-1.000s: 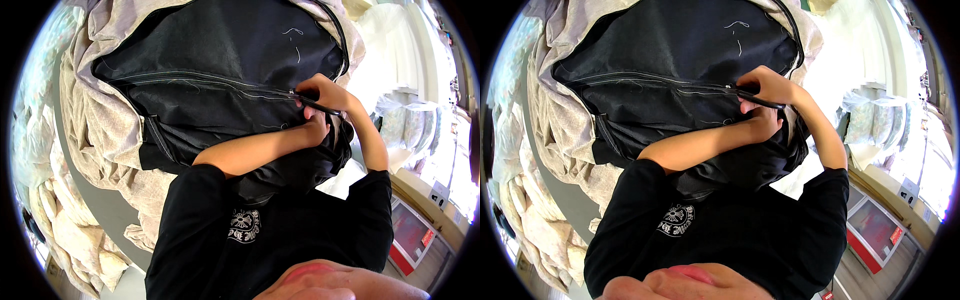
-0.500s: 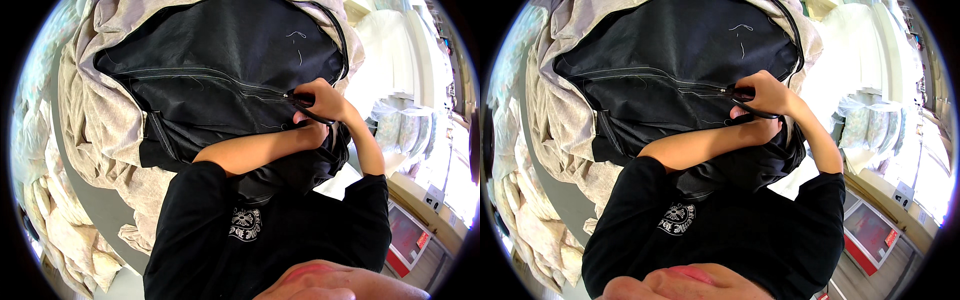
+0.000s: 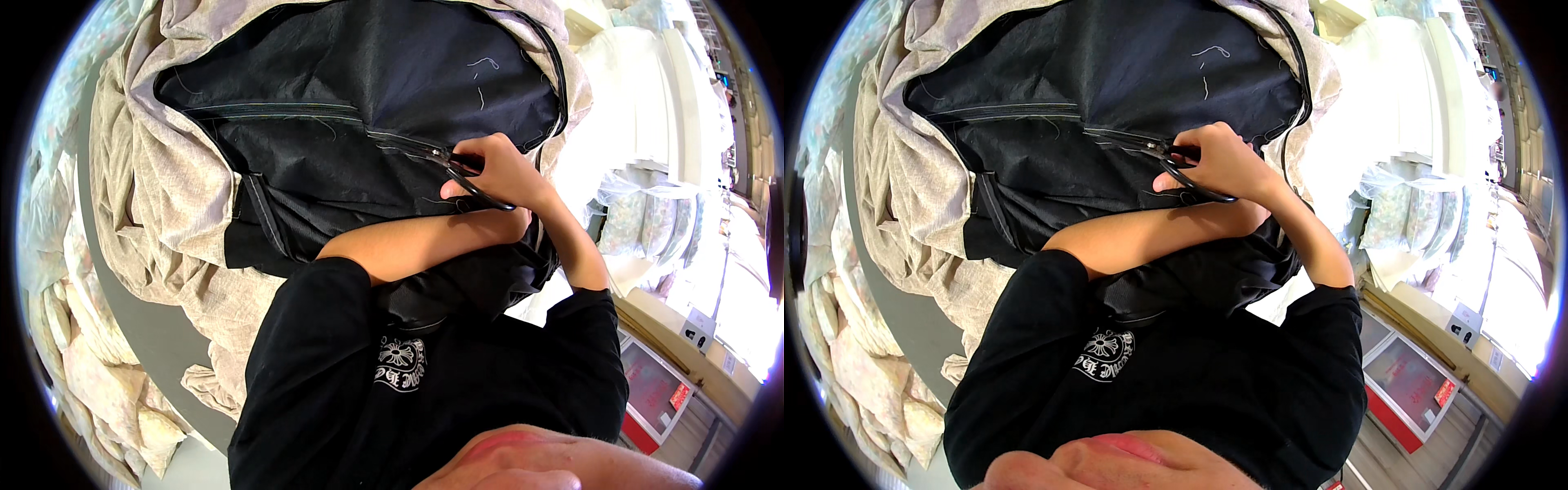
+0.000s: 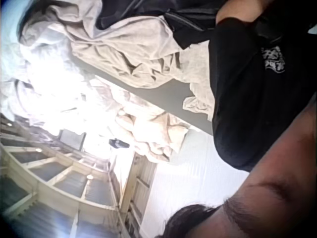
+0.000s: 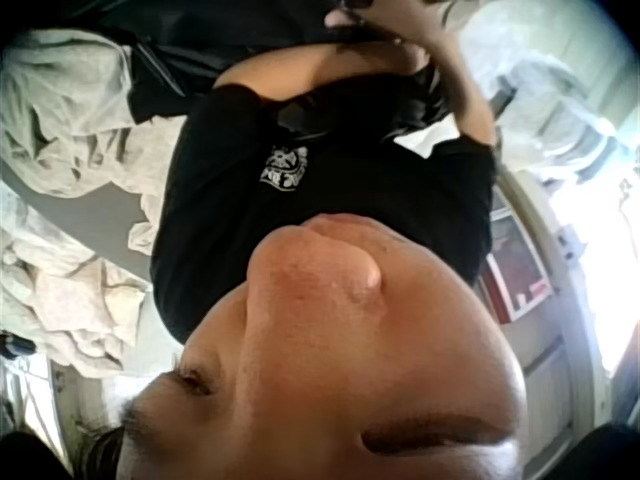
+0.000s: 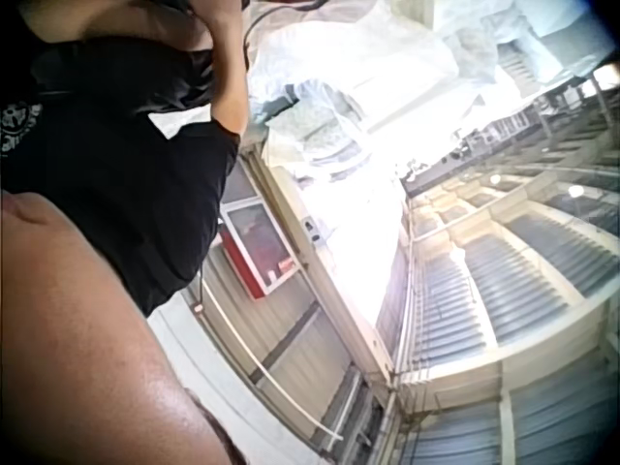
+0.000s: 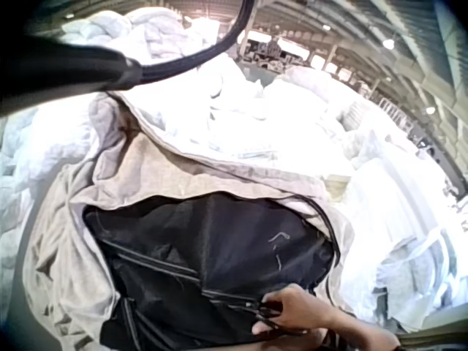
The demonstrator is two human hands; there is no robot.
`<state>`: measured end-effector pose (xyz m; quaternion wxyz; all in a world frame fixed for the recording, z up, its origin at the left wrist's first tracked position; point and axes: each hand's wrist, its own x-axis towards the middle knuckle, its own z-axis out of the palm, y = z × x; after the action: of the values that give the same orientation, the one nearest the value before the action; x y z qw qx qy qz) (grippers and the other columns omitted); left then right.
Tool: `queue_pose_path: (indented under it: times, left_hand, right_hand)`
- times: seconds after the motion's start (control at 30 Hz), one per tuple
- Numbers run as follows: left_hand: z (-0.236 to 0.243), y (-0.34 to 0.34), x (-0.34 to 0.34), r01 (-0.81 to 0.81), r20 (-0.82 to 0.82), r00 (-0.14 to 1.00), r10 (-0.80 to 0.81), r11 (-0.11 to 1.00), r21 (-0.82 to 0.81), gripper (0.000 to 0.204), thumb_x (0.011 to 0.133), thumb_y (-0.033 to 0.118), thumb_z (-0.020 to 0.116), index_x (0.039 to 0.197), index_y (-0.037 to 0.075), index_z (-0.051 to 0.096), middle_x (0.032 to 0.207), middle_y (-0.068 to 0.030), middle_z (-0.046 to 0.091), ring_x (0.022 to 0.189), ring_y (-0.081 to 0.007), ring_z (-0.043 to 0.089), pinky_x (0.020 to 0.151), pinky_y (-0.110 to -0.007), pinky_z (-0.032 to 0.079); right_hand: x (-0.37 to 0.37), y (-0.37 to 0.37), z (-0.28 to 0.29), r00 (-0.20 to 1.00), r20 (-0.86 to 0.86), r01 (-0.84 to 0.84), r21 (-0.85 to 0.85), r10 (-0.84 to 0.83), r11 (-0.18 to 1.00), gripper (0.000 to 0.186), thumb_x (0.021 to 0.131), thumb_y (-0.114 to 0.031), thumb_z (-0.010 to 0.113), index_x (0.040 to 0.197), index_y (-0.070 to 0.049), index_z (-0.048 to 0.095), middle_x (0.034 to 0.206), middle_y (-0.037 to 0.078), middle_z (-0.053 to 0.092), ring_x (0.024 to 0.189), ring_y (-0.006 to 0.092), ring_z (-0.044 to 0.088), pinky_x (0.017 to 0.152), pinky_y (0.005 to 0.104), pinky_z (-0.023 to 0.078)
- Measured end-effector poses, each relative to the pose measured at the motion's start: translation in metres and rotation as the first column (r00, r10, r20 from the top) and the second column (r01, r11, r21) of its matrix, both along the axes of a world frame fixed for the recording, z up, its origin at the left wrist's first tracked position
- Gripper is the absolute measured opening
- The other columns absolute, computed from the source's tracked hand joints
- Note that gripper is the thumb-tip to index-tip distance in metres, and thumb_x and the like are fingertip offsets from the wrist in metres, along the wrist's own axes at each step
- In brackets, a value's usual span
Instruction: The person uses scissors to cut along the seam of a black fabric liner, then unfolds and separates pieces of a tan fabric cover from the black liner.
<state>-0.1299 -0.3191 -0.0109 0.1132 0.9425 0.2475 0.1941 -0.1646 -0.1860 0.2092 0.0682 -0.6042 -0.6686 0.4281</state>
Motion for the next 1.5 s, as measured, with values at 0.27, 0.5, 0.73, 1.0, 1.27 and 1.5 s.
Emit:
queue_pose_path:
  times: [0.27, 0.5, 0.73, 1.0, 1.27, 1.5]
  left_hand:
    - [0.057, 0.023, -0.012, -0.095, -0.166, 0.983, 0.077, 0.990, -0.108, 0.052, 0.094, 0.043, 0.051, 0.117, -0.002, 0.064, 0.118, -0.0192, 0.065, 0.112, -0.0321, 0.058, 0.099, -0.043, 0.041]
    - [0.200, 0.063, -0.110, 0.046, -0.535, 0.845, -0.010, 0.998, 0.053, 0.048, 0.089, 0.035, 0.059, 0.117, -0.003, 0.066, 0.117, -0.0172, 0.066, 0.114, -0.0300, 0.058, 0.099, -0.047, 0.041]
    - [0.221, 0.110, -0.208, 0.043, 0.242, 0.970, -0.010, 0.991, -0.130, 0.056, 0.066, 0.022, 0.079, 0.116, 0.004, 0.061, 0.114, -0.0129, 0.053, 0.110, -0.0315, 0.053, 0.094, -0.041, 0.044]
    - [0.174, 0.109, -0.221, 0.055, -0.083, 0.995, -0.055, 0.998, -0.007, 0.023, 0.078, 0.026, 0.073, 0.088, 0.007, 0.064, 0.092, -0.0040, 0.058, 0.087, -0.0195, 0.058, 0.075, -0.033, 0.050]
    - [0.185, 0.098, -0.240, -0.091, -0.151, 0.987, 0.052, 0.961, -0.263, 0.094, 0.076, 0.052, 0.071, 0.145, -0.002, 0.038, 0.072, -0.0071, 0.056, 0.067, -0.0195, 0.061, 0.058, -0.030, 0.053]
    - [0.177, 0.109, -0.226, -0.231, -0.132, 0.972, 0.193, 0.889, -0.396, 0.052, 0.090, 0.026, 0.067, 0.130, -0.002, 0.049, 0.055, -0.0119, 0.061, 0.050, -0.0306, 0.064, 0.046, -0.038, 0.052]
  right_hand:
    - [0.025, 0.009, 0.018, 0.994, 0.065, -0.087, -0.016, 0.088, 0.996, 0.039, 0.069, -0.027, 0.089, 0.082, 0.002, 0.065, 0.060, 0.014, 0.048, 0.055, 0.0219, 0.037, 0.053, 0.0337, 0.038]
    - [0.048, 0.016, 0.008, 0.986, 0.128, 0.115, -0.024, -0.111, 0.993, 0.028, 0.075, -0.018, 0.081, 0.079, 0.001, 0.061, 0.060, 0.007, 0.049, 0.060, 0.0107, 0.042, 0.057, 0.0310, 0.039]
    - [0.089, 0.015, -0.009, 0.998, -0.001, 0.066, -0.205, -0.068, 0.977, 0.017, 0.086, -0.014, 0.071, 0.082, 0.002, 0.066, 0.065, 0.000, 0.060, 0.062, 0.0041, 0.052, 0.055, 0.0238, 0.042]
    - [0.074, 0.022, 0.006, 0.987, -0.063, -0.157, -0.184, 0.148, 0.970, 0.022, 0.082, -0.016, 0.078, 0.081, 0.001, 0.065, 0.064, 0.000, 0.061, 0.057, 0.0051, 0.051, 0.052, 0.0254, 0.040]
    - [0.052, 0.016, 0.006, 0.992, -0.031, -0.122, -0.227, 0.118, 0.966, 0.048, 0.074, -0.037, 0.086, 0.079, 0.002, 0.060, 0.059, 0.008, 0.046, 0.058, 0.0118, 0.037, 0.054, 0.0332, 0.036]
    - [0.068, 0.006, -0.001, 0.973, -0.064, -0.231, -0.137, 0.224, 0.963, 0.052, 0.075, -0.042, 0.084, 0.079, 0.004, 0.060, 0.061, 0.012, 0.049, 0.058, 0.0189, 0.040, 0.056, 0.0346, 0.039]
